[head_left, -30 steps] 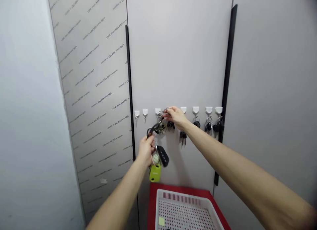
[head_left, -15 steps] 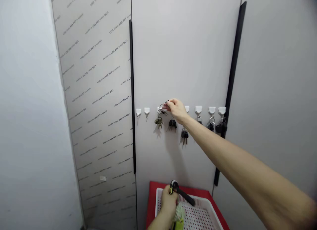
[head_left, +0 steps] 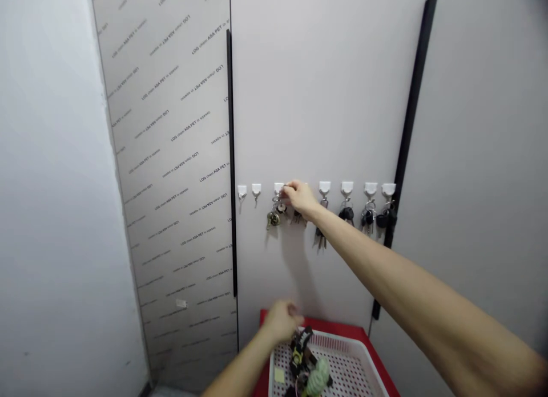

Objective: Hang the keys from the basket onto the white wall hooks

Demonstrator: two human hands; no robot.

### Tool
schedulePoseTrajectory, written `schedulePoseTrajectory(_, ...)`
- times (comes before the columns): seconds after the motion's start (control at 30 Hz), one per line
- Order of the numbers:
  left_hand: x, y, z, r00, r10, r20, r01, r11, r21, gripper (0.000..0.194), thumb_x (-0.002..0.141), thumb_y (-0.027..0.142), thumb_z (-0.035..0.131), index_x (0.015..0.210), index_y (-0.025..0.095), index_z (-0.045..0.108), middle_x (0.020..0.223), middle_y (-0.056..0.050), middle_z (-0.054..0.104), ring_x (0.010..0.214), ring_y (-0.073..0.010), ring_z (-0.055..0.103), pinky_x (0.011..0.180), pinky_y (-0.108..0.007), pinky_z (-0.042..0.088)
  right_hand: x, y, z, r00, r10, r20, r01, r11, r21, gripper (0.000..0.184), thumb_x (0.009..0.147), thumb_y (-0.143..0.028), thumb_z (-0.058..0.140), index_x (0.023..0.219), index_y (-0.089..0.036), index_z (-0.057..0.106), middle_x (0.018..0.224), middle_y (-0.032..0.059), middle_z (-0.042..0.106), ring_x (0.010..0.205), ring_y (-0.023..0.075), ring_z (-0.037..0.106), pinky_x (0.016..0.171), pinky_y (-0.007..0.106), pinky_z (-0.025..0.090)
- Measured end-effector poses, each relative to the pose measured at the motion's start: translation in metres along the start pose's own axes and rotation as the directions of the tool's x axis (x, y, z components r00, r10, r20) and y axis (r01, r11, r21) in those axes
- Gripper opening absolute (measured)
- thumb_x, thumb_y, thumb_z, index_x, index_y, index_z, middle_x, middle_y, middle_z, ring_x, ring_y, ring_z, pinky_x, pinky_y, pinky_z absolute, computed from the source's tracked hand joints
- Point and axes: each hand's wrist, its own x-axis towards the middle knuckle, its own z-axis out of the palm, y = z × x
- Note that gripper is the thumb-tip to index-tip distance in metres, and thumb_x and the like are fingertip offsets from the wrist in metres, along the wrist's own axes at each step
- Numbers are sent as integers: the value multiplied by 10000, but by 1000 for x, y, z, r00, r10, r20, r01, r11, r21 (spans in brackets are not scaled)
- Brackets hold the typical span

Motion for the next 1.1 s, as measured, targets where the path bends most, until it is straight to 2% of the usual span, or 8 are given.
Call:
schedulePoseTrajectory(0.13,25,85,-48,822,314,-474,-316,945,79,323,570,217,504,881,142,466,863,-73,525,727,-120,480,655,-227,349,-6,8,3,999,-40,-5,39,990,-138,95,606,-223,412,604,-152,475,625,-3,529,579,78,475,507,182,382)
schedulePoseTrajectory(0.23,42,138,-63,740,439,-509,-415,894,168,477,512,270,564,954,154,429,929,-80,504,812,-147,465,685,-241,343,-8,4,5,999,-41,-33,36,990,-134,106,608,-229,406,592,-152,477,621,-1,532,589,82,477,526,187,383)
schedulePoseTrajectory(0.5,56,185,-60,886,383,-262,-419,902,-99,112,585,201,462,503,126,474,425,23,454,420,-66,417,434,-179,307,-11,-9,-12,984,-100,150,109,992,-56,231,674,-244,351,847,-164,482,772,29,562,657,89,503,633,234,387)
schedulePoseTrajectory(0.67,44,198,-73,958,262,-116,-285,911,-298,72,562,144,455,498,112,459,390,30,439,353,-50,386,381,-169,274,-6,0,-15,942,-222,252,295,905,-307,446,636,-61,329,1068,-166,366,920,53,544,740,103,496,729,248,351)
schedulePoseTrajectory(0.8,38,226,-79,974,187,-130,-224,893,-390,120,588,184,421,483,125,423,360,32,420,324,-57,376,367,-178,283,-14,12,-11,930,-204,306,339,799,-497,482,633,-59,339,1104,-163,339,781,47,583,670,126,509,677,250,366)
schedulePoseTrajectory(0.9,35,246,-84,925,277,-260,-349,889,-297,140,594,186,411,464,135,393,330,48,375,296,-43,336,351,-170,265,-23,18,-14,913,-224,340,383,755,-532,453,635,-87,360,1079,-180,368,738,27,582,631,119,509,641,234,373)
schedulePoseTrajectory(1.0,29,235,-79,874,410,-261,-441,895,-72,162,596,194,422,450,136,386,322,56,345,288,-33,305,330,-161,226,-25,17,-29,932,-320,170,359,757,-545,361,655,-109,333,996,-168,433,790,30,564,633,97,499,636,214,372)
schedulePoseTrajectory(1.1,20,186,-54,916,395,-68,-392,919,48,160,621,198,404,474,137,390,340,65,326,291,-25,292,334,-151,224,-25,15,-47,939,-345,-8,268,743,-614,286,665,-198,366,930,-161,467,785,38,552,641,103,494,635,223,366)
